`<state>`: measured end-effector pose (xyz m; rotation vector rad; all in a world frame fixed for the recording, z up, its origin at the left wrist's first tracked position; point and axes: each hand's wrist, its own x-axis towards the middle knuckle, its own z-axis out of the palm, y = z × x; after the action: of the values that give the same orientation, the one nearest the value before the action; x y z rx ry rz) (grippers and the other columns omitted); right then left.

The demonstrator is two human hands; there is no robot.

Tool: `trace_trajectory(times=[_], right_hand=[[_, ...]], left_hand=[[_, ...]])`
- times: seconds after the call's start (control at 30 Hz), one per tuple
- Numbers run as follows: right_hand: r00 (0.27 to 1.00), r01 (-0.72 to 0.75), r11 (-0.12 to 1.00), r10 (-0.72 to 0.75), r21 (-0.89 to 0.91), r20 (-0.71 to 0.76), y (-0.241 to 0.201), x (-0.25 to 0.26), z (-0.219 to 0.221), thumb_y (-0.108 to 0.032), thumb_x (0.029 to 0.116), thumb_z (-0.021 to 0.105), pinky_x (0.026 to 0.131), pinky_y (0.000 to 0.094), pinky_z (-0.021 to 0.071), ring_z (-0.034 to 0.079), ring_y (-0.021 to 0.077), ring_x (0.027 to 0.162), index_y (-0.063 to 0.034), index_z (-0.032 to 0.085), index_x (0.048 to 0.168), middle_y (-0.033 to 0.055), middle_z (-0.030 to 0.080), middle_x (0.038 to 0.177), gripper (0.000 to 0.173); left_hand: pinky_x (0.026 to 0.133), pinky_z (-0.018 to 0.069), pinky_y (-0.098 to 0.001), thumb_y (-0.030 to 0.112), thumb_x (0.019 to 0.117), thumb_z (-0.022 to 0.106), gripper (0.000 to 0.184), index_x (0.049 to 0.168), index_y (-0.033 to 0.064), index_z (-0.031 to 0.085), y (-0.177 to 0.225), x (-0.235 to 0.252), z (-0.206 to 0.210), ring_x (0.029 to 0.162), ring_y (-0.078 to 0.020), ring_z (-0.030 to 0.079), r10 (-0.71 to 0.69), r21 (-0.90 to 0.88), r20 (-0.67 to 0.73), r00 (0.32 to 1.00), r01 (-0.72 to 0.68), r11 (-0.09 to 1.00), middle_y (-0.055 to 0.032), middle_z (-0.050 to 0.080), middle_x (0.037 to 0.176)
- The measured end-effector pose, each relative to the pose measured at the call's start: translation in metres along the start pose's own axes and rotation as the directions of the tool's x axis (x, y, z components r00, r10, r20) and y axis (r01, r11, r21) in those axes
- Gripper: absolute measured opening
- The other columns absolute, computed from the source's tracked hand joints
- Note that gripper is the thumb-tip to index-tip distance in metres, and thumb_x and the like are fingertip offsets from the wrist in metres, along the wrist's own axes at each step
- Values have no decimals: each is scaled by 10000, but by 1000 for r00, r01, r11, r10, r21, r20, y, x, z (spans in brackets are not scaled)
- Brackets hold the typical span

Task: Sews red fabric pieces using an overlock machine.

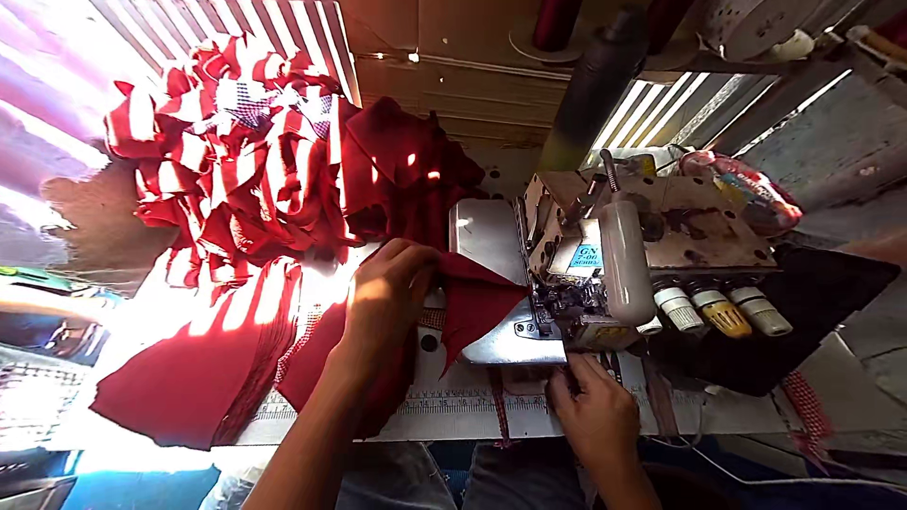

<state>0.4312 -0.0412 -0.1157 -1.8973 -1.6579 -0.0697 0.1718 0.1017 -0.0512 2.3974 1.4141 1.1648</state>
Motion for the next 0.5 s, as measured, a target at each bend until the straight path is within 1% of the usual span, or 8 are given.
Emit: trace_trajectory(times=[0.03, 0.07, 0.1, 0.17, 0.27, 0.4, 0.5], right_hand=[[1000, 8, 1000, -8, 8, -20, 1, -1, 0, -229, 904, 557, 492, 364, 499, 642, 161, 620, -116, 781, 914, 33, 665, 774, 251], [999, 14, 1000, -13, 22, -40, 1, -2, 1, -220, 915, 550, 504, 339, 501, 642, 146, 636, -123, 790, 935, 27, 665, 781, 259], [999, 14, 999, -12, 37, -53, 1, -2, 1, -216, 921, 546, 510, 319, 501, 640, 133, 639, -130, 794, 944, 20, 666, 782, 263], [998, 13, 999, -12, 32, -60, 0, -2, 2, -219, 924, 544, 505, 311, 493, 638, 128, 633, -137, 793, 936, 13, 668, 769, 262], [998, 26, 1000, -27, -11, -52, -1, -1, 4, -225, 919, 538, 486, 325, 479, 635, 146, 621, -137, 785, 908, 14, 660, 761, 262], [998, 35, 999, -36, -12, -50, -1, -1, 3, -215, 918, 534, 482, 317, 472, 631, 143, 620, -136, 785, 915, 13, 658, 764, 263], [999, 37, 999, -37, 15, 10, 1, 0, -1, -230, 932, 537, 502, 317, 494, 643, 135, 645, -151, 791, 952, 11, 669, 789, 267]], left_hand=[[814, 604, -378, 88, 958, 653, 144, 1038, 95, 773, 0, -9, 0, 966, -182, 721, 51, 58, -77, 996, -46, 997, -72, 738, 1074], [771, 609, -372, 83, 962, 652, 139, 1021, 82, 778, 1, -19, 2, 947, -198, 736, 92, 101, -153, 984, -77, 992, -92, 750, 1068], [728, 603, -355, 81, 959, 661, 122, 992, 78, 778, 2, -27, 4, 919, -198, 745, 115, 131, -216, 970, -88, 987, -99, 761, 1051], [687, 587, -295, 75, 944, 676, 99, 933, 70, 773, 3, -38, 8, 861, -174, 751, 137, 156, -304, 943, -92, 983, -102, 774, 985], [645, 561, -253, 85, 943, 680, 105, 902, 83, 776, 3, -43, 9, 797, -150, 748, 137, 181, -356, 924, -75, 981, -89, 785, 933], [654, 573, -247, 110, 967, 668, 111, 911, 83, 760, 2, -42, 11, 838, -136, 770, 122, 186, -366, 922, -56, 981, -85, 797, 958], [676, 599, -257, 116, 983, 662, 115, 955, 53, 755, 0, -42, 14, 821, -127, 770, 90, 168, -373, 923, -28, 985, -88, 794, 937]])
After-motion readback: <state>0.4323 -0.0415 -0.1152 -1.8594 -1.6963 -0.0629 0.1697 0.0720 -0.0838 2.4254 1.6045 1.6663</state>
